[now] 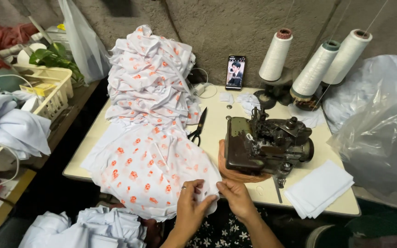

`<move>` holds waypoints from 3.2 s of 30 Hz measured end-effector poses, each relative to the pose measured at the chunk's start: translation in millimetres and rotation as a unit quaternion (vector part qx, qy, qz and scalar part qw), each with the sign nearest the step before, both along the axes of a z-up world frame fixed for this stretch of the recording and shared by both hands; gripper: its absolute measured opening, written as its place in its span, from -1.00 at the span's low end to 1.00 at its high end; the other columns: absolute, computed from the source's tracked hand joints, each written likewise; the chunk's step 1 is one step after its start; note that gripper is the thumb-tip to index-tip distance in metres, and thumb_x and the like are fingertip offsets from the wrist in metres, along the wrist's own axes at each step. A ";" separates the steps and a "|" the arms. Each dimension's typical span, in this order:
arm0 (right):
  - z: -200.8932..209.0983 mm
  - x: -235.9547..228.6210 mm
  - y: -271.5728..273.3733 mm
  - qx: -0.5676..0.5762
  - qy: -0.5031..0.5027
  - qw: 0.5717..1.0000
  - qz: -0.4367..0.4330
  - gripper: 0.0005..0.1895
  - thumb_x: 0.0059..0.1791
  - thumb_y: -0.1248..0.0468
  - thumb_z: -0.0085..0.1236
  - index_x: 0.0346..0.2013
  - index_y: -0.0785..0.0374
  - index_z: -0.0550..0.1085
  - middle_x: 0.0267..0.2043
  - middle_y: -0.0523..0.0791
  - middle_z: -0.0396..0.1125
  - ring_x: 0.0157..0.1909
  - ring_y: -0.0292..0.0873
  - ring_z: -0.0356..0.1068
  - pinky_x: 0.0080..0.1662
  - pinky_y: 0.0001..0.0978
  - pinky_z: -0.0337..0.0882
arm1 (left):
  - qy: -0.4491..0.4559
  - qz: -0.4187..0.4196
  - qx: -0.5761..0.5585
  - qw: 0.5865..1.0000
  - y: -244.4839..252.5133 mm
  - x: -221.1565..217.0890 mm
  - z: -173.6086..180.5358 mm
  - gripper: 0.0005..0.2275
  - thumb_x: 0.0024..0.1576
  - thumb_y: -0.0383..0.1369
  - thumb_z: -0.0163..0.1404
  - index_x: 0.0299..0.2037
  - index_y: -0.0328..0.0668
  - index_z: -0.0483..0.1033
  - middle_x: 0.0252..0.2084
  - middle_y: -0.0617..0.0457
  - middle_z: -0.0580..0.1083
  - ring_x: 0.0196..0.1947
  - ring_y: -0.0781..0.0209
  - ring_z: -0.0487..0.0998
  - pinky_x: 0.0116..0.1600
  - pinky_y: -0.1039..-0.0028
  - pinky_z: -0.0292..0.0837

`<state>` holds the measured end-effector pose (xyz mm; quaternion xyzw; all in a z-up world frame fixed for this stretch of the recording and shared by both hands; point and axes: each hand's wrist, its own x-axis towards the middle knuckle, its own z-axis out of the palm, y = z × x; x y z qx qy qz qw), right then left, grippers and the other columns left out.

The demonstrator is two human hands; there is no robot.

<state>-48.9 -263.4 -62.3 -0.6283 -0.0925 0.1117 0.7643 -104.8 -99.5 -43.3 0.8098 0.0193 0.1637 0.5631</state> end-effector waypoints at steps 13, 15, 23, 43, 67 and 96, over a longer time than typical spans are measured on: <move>24.1 -23.0 -18.0 -0.127 -0.099 0.980 0.113 -0.77 0.05 0.34 0.09 -0.52 0.22 0.45 -0.42 -0.23 0.23 -0.32 -0.30 0.21 -0.20 -0.46 0.24 | 0.044 0.031 -0.466 0.883 46.4 28.5 -20.6 -0.96 0.19 -0.44 0.05 -0.29 -0.17 0.55 -0.46 0.15 0.43 -0.47 0.35 0.32 -0.32 0.56 0.19; 47.0 -29.8 -22.0 -0.321 -0.073 0.922 0.205 -0.80 -0.02 0.26 0.13 -0.55 0.13 0.44 -0.39 -0.29 0.36 -0.37 -0.40 0.26 -0.26 -0.52 0.26 | 0.058 0.115 -0.229 0.965 52.4 18.4 14.4 -0.87 0.23 -0.30 -0.12 -0.19 -0.10 0.46 -0.38 0.09 0.43 -0.37 0.33 0.35 -0.25 0.51 0.24; 119.3 -47.8 -17.6 -0.165 -0.223 0.955 0.100 -0.66 -0.08 0.27 0.22 -0.05 0.27 0.42 -0.18 -0.09 0.47 -0.11 -0.20 0.42 -0.04 -0.35 0.34 | -0.040 -0.234 0.036 0.971 9.5 -36.2 108.4 -0.90 0.15 -0.34 0.09 -0.22 -0.13 0.50 -0.34 0.12 0.54 -0.34 0.32 0.52 -0.19 0.54 0.41; 139.2 -77.3 -41.9 -0.189 -0.416 0.883 0.109 -0.97 -0.03 0.37 0.13 -0.34 0.23 0.52 -0.56 -0.15 0.19 -0.55 -0.16 0.22 -0.43 -0.34 0.15 | 0.090 -0.336 0.228 0.909 69.2 -53.7 88.6 -0.83 0.09 -0.21 0.22 -0.38 0.03 0.48 -0.39 0.14 0.57 -0.37 0.21 0.61 -0.29 0.41 0.38; -16.2 -4.1 -57.7 0.279 0.054 0.958 0.045 -0.20 -0.20 0.11 0.32 0.20 0.47 0.26 0.01 0.07 0.43 -0.12 -0.05 0.49 -0.17 -0.25 0.50 | -0.105 -0.377 0.221 0.893 -47.7 191.5 100.4 -0.74 0.07 -0.10 0.16 -0.48 -0.04 0.47 -0.50 0.19 0.46 -0.47 0.35 0.39 -0.34 0.44 0.25; -45.3 -33.3 -95.4 -0.336 -0.179 0.895 -0.234 -0.64 -0.19 0.33 0.34 -0.11 0.21 0.56 -0.03 -0.10 0.51 -0.01 -0.12 0.49 -0.05 -0.36 0.51 | -0.177 -0.199 0.339 0.902 -82.3 83.0 60.6 -0.53 0.25 -0.02 -0.17 0.24 -0.13 0.39 0.37 -0.37 0.19 0.41 -0.31 0.08 0.38 -0.12 -0.10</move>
